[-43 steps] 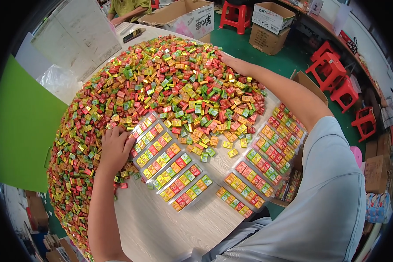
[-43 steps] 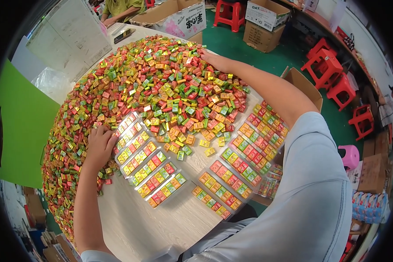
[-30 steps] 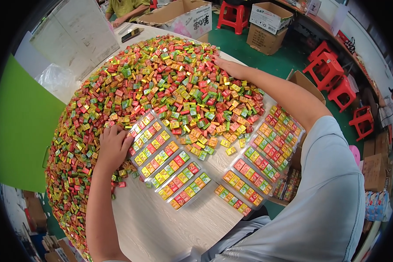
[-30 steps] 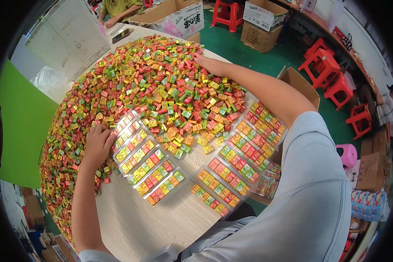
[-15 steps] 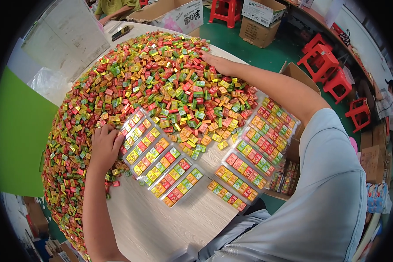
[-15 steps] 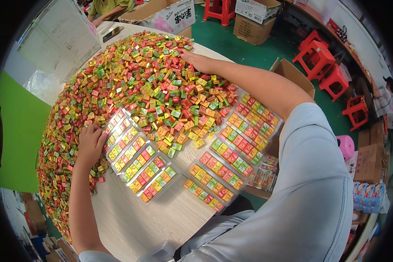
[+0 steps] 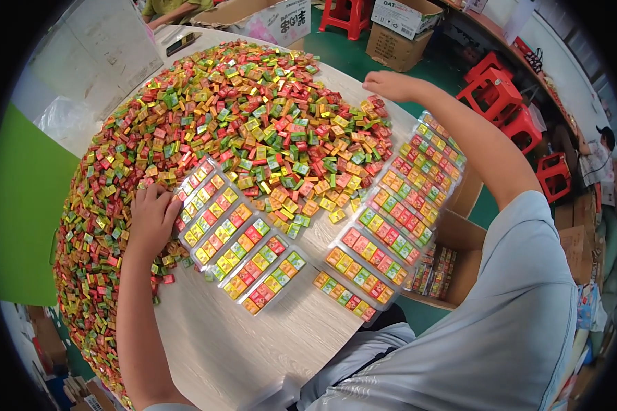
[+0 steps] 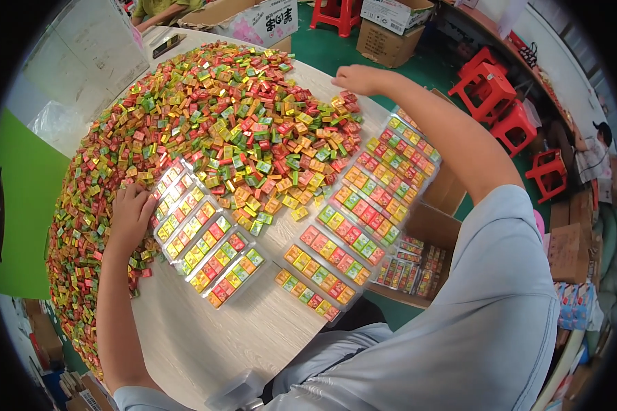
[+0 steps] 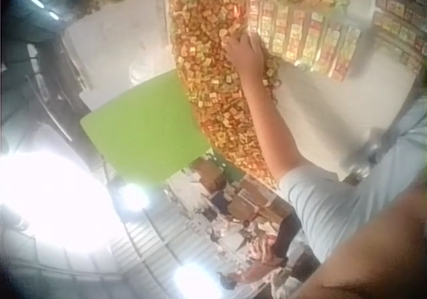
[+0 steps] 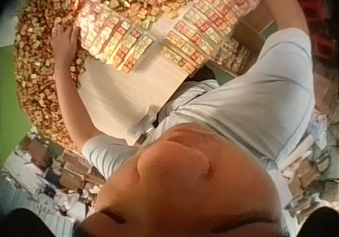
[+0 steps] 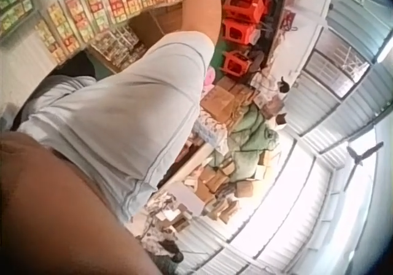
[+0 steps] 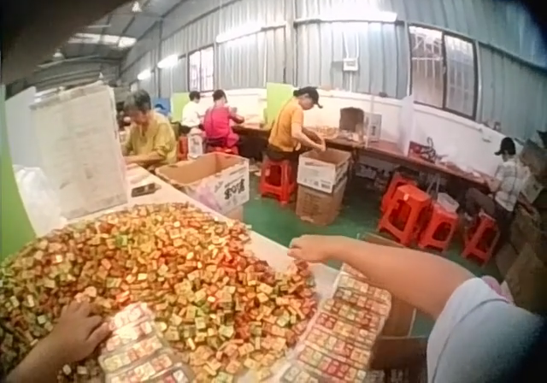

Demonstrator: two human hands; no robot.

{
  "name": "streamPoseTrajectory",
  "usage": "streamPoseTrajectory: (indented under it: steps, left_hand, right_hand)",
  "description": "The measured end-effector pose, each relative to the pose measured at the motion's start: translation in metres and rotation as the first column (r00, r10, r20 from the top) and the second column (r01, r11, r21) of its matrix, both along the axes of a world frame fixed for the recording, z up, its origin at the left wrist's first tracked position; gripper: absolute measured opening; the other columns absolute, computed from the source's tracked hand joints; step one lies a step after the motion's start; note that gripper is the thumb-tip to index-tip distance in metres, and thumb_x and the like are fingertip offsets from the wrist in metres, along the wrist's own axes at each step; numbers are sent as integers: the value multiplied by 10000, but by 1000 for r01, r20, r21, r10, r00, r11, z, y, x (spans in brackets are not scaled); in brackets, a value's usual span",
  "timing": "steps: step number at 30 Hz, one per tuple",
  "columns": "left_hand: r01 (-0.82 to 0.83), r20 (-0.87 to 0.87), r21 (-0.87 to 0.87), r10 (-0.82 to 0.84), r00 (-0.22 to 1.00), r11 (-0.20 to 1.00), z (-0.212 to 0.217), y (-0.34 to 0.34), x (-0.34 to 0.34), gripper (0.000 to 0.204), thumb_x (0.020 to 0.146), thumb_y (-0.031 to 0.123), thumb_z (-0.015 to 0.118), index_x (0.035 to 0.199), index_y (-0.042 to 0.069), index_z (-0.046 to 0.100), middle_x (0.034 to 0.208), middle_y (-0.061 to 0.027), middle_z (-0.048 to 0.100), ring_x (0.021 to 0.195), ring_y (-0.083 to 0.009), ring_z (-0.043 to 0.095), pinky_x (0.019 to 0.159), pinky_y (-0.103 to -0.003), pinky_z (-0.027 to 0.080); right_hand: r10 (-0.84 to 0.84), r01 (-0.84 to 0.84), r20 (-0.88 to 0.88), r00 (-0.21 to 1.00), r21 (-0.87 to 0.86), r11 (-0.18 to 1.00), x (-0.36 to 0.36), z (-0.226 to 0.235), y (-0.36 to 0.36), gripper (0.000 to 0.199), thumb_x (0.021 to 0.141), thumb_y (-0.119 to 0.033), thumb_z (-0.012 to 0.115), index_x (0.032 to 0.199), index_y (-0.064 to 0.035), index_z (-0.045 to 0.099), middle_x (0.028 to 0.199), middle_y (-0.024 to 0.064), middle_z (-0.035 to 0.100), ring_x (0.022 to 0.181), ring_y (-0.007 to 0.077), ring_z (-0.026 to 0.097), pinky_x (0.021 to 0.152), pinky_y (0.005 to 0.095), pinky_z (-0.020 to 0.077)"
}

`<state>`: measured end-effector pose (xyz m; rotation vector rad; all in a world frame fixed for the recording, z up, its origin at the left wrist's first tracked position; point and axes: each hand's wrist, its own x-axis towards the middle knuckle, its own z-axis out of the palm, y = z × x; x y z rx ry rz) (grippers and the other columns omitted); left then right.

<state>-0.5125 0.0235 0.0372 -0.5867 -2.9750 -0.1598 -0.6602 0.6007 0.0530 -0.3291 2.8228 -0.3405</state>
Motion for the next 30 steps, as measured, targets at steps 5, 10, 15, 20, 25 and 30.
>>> streamPoseTrajectory:
  steps: [5,10,15,20,25,30]
  left_hand:
    - [1,-6,-15,-1,1000,1000,-3,4,-1,344,1034,340,536,1079,42,702,1156,-82,577,1119,-306,502,997,-445,368]
    - [-4,12,-25,4,1000,1000,-4,4,-2,345,1037,345,533,1086,48,701,1153,-79,579,1118,-305,504,997,-442,369]
    - [3,-14,-23,-3,1000,1000,-4,1,-2,335,1035,339,537,1089,51,700,1147,-80,583,1111,-310,507,997,-448,371]
    - [7,-19,-53,-8,1000,999,-5,1,-1,336,1054,308,498,1083,30,684,1158,-91,577,1100,-309,499,1008,-435,376]
    - [6,-17,-28,-6,1000,1000,-4,3,-2,350,1031,357,540,1082,49,698,1169,-84,590,1129,-318,510,1025,-463,372]
    - [-14,-19,-48,13,1000,999,1,1,3,353,1028,361,543,1067,45,696,1170,-90,591,1125,-319,511,1023,-463,375]
  right_hand:
    - [-52,52,12,999,-20,998,23,-22,-2,422,1050,-383,491,1217,-14,610,1150,195,655,1094,333,631,962,433,490]
    - [-30,31,-26,999,23,999,42,-32,-19,352,1039,-313,490,1168,-7,607,1058,212,677,1004,372,654,886,460,509]
    - [-28,30,-38,999,54,998,55,-30,-35,315,1043,-263,462,1164,-4,595,1028,215,682,984,376,658,853,475,510]
    - [-74,76,96,993,-22,997,61,-17,-43,313,1045,-250,445,1165,-4,595,999,214,692,944,378,674,838,489,519]
    - [107,-54,-114,988,395,917,35,1,-38,326,1048,-289,417,1189,-82,627,1056,191,703,1009,425,663,871,523,526]
    - [117,-70,-255,960,184,980,-35,13,-72,405,1080,-350,409,1251,-42,609,1219,212,650,1172,384,608,986,467,490]
